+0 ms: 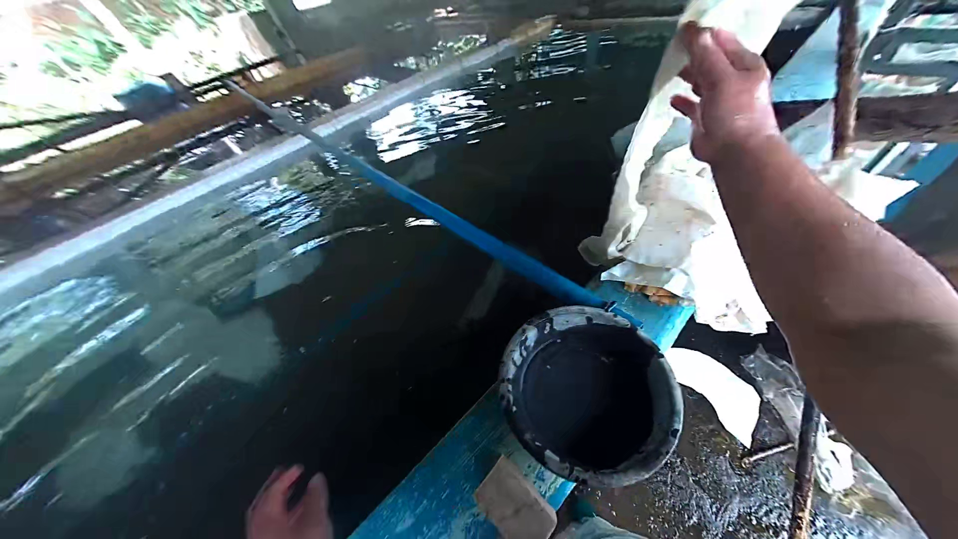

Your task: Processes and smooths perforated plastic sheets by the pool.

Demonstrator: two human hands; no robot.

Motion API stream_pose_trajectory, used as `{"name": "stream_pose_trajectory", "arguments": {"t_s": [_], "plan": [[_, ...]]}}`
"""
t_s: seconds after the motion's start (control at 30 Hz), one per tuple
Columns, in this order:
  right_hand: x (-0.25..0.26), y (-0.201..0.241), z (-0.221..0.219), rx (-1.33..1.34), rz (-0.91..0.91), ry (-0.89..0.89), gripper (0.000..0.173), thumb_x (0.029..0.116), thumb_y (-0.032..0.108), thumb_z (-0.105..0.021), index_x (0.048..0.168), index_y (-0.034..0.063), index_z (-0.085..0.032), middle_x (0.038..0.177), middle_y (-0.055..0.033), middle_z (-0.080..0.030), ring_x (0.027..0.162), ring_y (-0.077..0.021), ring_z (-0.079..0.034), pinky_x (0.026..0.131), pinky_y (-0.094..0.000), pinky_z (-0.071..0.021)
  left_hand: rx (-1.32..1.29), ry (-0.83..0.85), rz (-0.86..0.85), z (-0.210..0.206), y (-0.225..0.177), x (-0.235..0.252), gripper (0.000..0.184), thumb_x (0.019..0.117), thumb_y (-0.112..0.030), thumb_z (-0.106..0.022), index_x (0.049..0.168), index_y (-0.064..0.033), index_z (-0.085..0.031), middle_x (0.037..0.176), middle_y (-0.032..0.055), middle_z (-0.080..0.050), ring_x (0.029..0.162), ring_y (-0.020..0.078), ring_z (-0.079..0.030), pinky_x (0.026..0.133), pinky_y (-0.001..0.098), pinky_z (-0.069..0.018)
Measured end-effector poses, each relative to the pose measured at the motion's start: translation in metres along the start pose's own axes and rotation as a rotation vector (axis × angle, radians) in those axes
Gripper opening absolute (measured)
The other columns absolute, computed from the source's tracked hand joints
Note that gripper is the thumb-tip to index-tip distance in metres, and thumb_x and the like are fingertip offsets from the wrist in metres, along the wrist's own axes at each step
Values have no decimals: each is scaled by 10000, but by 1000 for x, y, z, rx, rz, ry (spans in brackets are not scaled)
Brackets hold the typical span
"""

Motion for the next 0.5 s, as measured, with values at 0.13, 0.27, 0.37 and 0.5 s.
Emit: {"name": "stream_pose_trajectory", "arguments": {"t_s": [0.13, 0.27, 0.37, 0.5], "plan": [[-47, 59, -146, 12, 196, 331, 225, 1050, 179, -554, 1149, 7, -660, 1131, -52, -671, 1046, -74, -624, 943, -291, -519, -129, -8, -11, -4, -33, 15, 415, 991, -156, -605, 1320, 98, -588, 1497, 333, -458, 1370, 414, -504, 1024, 509, -519], [-112, 91, -262, -34, 278, 534, 240, 944, 96, -690, 1150, -12, -631, 1082, -80, -650, 930, -88, -622, 866, -285, -532, -165, 17, 76, 24, 2, 16, 387, 997, -153, -610, 1322, 58, -607, 1508, 294, -464, 1330, 379, -544, 1004, 481, -530], [-161, 105, -331, -84, 308, 660, 323, 903, -15, -678, 1197, -28, -544, 1081, -112, -614, 921, -101, -620, 847, -284, -543, -156, 33, 176, 62, 44, 13, 392, 1015, -174, -602, 1343, 41, -602, 1514, 262, -474, 1320, 355, -553, 1017, 464, -519], [-213, 122, -407, -88, 304, 818, 390, 903, -66, -634, 1262, 5, -498, 1058, -61, -627, 902, -50, -634, 822, -260, -564, -176, -59, 177, 125, 87, 20, 446, 992, -189, -662, 1366, 38, -578, 1510, 241, -483, 1331, 356, -538, 1019, 497, -516]]}}
Point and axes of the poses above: each hand's wrist, its own x-axis towards the middle knuckle, its own z-axis out of the back of the hand, y = z × x, the point moved 9 cm from there along x, towards the middle knuckle
